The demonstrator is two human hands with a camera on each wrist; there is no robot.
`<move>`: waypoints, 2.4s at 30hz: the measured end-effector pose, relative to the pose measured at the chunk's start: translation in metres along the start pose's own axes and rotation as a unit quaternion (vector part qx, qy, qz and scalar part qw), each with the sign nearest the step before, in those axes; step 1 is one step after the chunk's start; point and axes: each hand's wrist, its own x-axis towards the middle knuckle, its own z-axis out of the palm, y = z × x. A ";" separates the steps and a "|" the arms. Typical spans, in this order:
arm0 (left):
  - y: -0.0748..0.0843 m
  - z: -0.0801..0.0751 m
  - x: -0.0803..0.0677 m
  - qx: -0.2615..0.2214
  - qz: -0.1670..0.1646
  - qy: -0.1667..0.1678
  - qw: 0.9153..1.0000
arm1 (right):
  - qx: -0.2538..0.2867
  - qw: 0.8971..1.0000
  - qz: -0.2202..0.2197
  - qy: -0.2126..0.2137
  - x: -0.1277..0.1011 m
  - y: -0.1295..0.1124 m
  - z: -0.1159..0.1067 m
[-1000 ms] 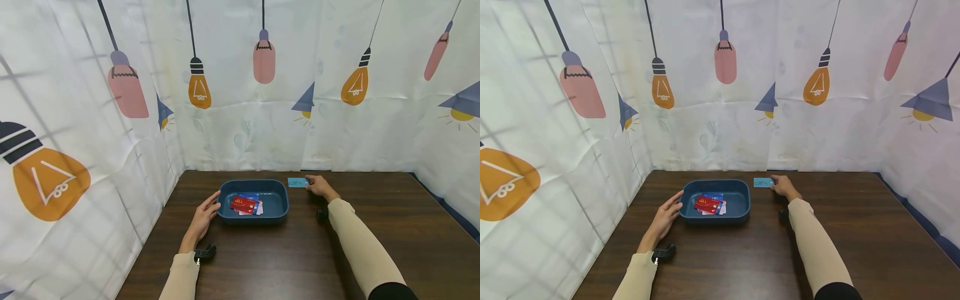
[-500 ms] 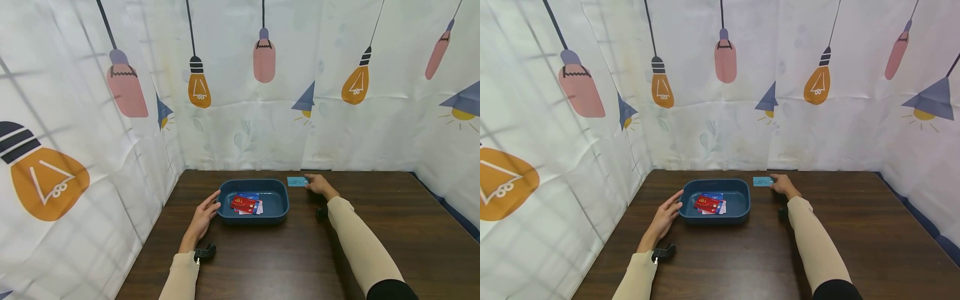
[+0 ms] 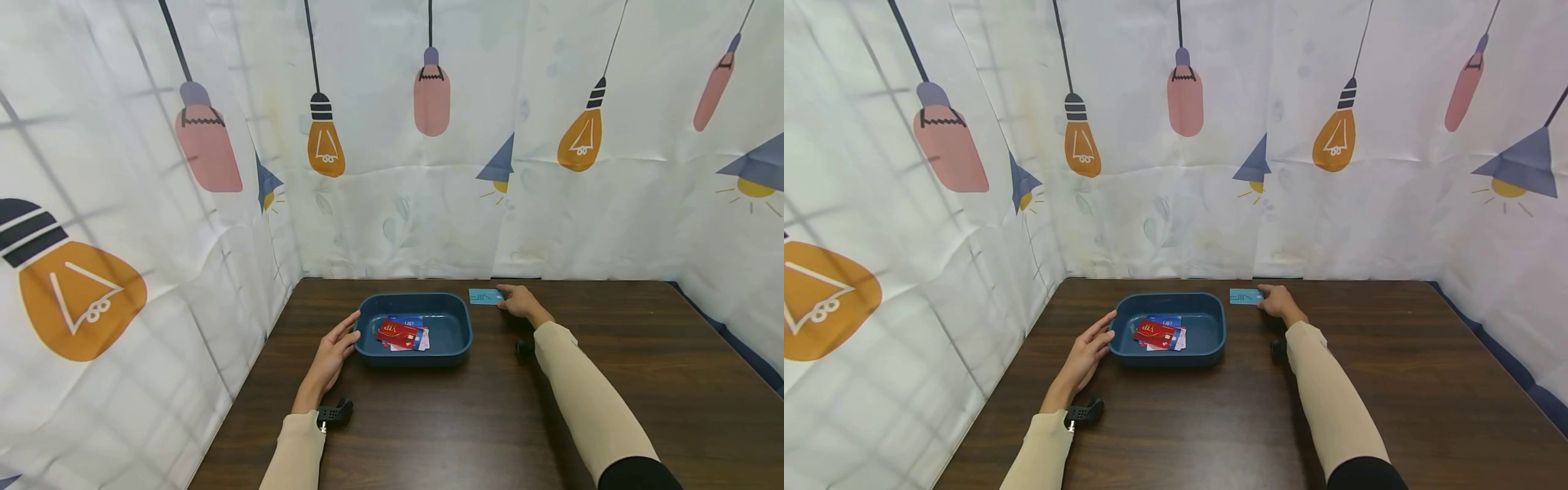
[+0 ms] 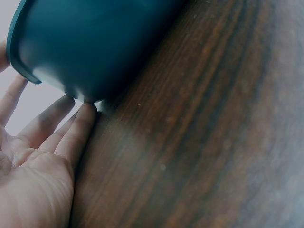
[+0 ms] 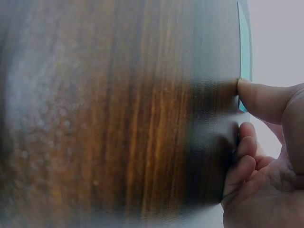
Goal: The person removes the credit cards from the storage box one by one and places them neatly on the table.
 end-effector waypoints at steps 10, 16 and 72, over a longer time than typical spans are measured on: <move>0.001 0.000 -0.001 0.001 0.000 0.001 1.000 | -0.009 1.000 0.006 0.002 0.003 -0.001 0.005; 0.001 0.000 0.000 0.000 -0.001 0.000 1.000 | -0.014 1.000 0.000 -0.002 0.005 0.000 0.004; 0.002 0.001 -0.002 -0.001 0.001 -0.001 1.000 | 0.206 0.953 -0.208 0.082 -0.063 -0.126 0.030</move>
